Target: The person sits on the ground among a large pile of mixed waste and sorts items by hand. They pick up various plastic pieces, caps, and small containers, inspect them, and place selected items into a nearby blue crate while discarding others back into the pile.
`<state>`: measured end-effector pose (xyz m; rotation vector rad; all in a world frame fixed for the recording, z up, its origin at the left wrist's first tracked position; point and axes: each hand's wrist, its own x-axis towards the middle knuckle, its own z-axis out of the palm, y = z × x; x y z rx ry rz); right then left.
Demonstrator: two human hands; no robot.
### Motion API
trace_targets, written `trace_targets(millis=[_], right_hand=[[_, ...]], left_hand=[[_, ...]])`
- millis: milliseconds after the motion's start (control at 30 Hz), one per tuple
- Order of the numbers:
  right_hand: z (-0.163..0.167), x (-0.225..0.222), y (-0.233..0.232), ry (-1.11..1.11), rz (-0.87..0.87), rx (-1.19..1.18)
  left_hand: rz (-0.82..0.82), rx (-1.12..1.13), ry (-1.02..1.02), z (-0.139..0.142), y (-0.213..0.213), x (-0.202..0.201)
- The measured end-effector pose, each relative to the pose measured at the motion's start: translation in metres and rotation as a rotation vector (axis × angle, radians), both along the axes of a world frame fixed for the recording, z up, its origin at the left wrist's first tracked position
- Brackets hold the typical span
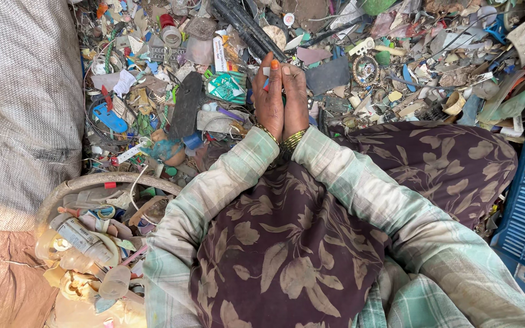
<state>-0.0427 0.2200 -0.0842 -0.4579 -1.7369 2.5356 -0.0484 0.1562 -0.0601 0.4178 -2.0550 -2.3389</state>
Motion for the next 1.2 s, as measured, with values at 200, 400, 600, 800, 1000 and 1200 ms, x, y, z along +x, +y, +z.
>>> trace_targets(millis=[200,400,600,800,1000,1200], right_hand=[[0.001,-0.007,0.0,0.006,-0.027,-0.189],[0.023,-0.007,0.007,0.058,0.041,-0.146],[0.014,-0.016,0.032,-0.147,0.018,-0.741],[0.037,-0.011,0.059,-0.062,0.179,-0.772],[0.069,-0.004,0.072,0.074,0.406,-0.523],[0.053,-0.01,0.077,-0.059,0.247,-0.665]], left_hand=[[0.001,-0.085,-0.03,0.002,0.006,0.0],[-0.044,-0.363,0.116,0.018,0.006,-0.001],[-0.22,-0.657,0.371,0.056,0.001,0.006],[-0.332,-0.829,0.529,0.083,0.004,0.006],[-0.372,-0.775,0.49,0.082,0.004,0.006],[-0.471,-0.562,0.486,0.085,0.003,0.001]])
